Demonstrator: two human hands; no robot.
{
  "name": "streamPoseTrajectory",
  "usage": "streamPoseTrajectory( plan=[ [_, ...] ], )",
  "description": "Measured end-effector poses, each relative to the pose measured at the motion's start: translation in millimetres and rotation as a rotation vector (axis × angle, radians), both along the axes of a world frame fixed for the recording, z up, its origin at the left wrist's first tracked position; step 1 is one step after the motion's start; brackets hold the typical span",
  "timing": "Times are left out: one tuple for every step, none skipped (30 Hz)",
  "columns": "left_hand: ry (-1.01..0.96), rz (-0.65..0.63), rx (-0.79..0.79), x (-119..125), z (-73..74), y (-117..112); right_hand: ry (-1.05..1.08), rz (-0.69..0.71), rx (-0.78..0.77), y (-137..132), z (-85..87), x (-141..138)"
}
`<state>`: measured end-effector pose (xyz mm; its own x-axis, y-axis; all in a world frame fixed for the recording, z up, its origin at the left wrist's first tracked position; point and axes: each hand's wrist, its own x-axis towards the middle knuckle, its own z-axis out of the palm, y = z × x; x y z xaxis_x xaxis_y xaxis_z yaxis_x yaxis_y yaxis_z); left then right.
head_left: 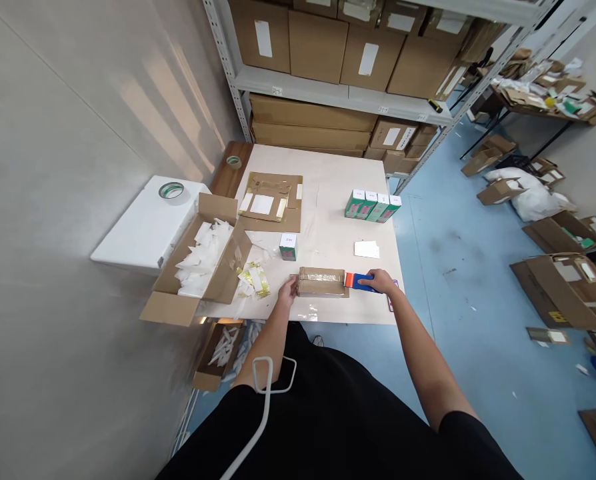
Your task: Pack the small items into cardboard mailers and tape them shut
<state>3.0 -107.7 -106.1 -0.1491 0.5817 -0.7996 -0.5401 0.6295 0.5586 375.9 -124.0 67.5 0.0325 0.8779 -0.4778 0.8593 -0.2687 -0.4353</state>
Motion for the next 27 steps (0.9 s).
streamPoseTrajectory(
  plan=[
    [0.007,-0.008,0.003,2.4,-2.0,0.7,0.003,-0.003,-0.002,-0.1,-1.4,0.4],
    [0.019,-0.018,0.004,4.7,-3.8,1.3,0.007,-0.006,-0.004,-0.3,-2.8,0.7],
    [0.036,-0.029,0.003,6.8,-5.4,1.8,0.012,-0.008,-0.004,-0.5,-4.1,1.0],
    [0.058,-0.041,-0.001,8.7,-6.8,2.0,0.015,-0.010,-0.004,-0.7,-5.4,1.2],
    [0.085,-0.055,-0.006,10.3,-8.0,2.1,0.017,-0.014,-0.004,-0.9,-6.5,1.4],
    [0.116,-0.072,-0.012,11.8,-8.9,1.9,0.017,-0.018,-0.005,-1.2,-7.6,1.7],
    [0.150,-0.090,-0.018,13.1,-9.5,1.5,0.017,-0.024,-0.007,-1.5,-8.4,2.0],
    [0.186,-0.109,-0.025,14.1,-9.8,0.8,0.018,-0.031,-0.013,-1.8,-9.1,2.3],
    [0.224,-0.129,-0.032,14.8,-10.0,-0.1,0.021,-0.038,-0.022,-2.1,-9.6,2.6],
    [0.264,-0.149,-0.039,15.0,-9.8,-1.1,0.024,-0.046,-0.032,-2.3,-9.9,2.9],
    [0.306,-0.170,-0.045,14.5,-9.4,-2.2,0.026,-0.052,-0.042,-2.4,-10.1,3.2],
    [0.350,-0.192,-0.052,13.3,-8.6,-3.2,0.028,-0.056,-0.050,-2.4,-10.2,3.4],
    [0.395,-0.215,-0.058,11.1,-7.3,-3.9,0.030,-0.057,-0.055,-2.3,-10.4,3.6],
    [0.443,-0.238,-0.063,8.1,-5.4,-4.3,0.030,-0.056,-0.055,-2.1,-10.8,3.9],
    [0.493,-0.260,-0.064,4.6,-2.7,-4.0,0.031,-0.053,-0.051,-1.8,-11.2,4.3],
    [0.542,-0.281,-0.060,0.9,0.9,-2.9,0.030,-0.049,-0.047,-1.4,-11.9,4.9],
    [0.584,-0.292,-0.051,-2.5,5.6,-1.0,0.027,-0.043,-0.041,-0.8,-12.7,5.7],
    [0.631,-0.315,-0.015,-5.0,11.3,2.0,0.024,-0.038,-0.034,-0.2,-13.7,6.5],
    [0.684,-0.362,0.055,-6.1,17.9,5.9,0.020,-0.034,-0.028,0.6,-14.8,7.4],
    [0.750,-0.452,0.167,-5.4,25.2,10.6,0.018,-0.029,-0.024,1.5,-15.8,8.2],
    [0.833,-0.602,0.316,-3.1,32.7,15.8,0.016,-0.026,-0.022,2.5,-16.9,8.9],
    [0.921,-0.804,0.481,0.9,40.1,21.2,0.013,-0.022,-0.025,3.5,-17.9,9.3],
    [0.992,-1.023,0.614,6.2,46.7,26.4,0.008,-0.019,-0.033,4.6,-18.9,9.4],
    [1.046,-1.232,0.702,12.1,52.1,30.9,0.000,-0.013,-0.045,5.6,-20.0,9.3],
    [1.086,-1.404,0.752,18.0,56.1,34.3,-0.009,-0.006,-0.059,6.5,-21.1,9.0],
    [1.120,-1.540,0.774,23.5,58.4,36.4,-0.020,0.000,-0.071,7.1,-22.3,8.7],
    [1.153,-1.635,0.781,28.0,59.2,37.2,-0.030,0.003,-0.080,7.4,-23.8,8.4]
  ],
)
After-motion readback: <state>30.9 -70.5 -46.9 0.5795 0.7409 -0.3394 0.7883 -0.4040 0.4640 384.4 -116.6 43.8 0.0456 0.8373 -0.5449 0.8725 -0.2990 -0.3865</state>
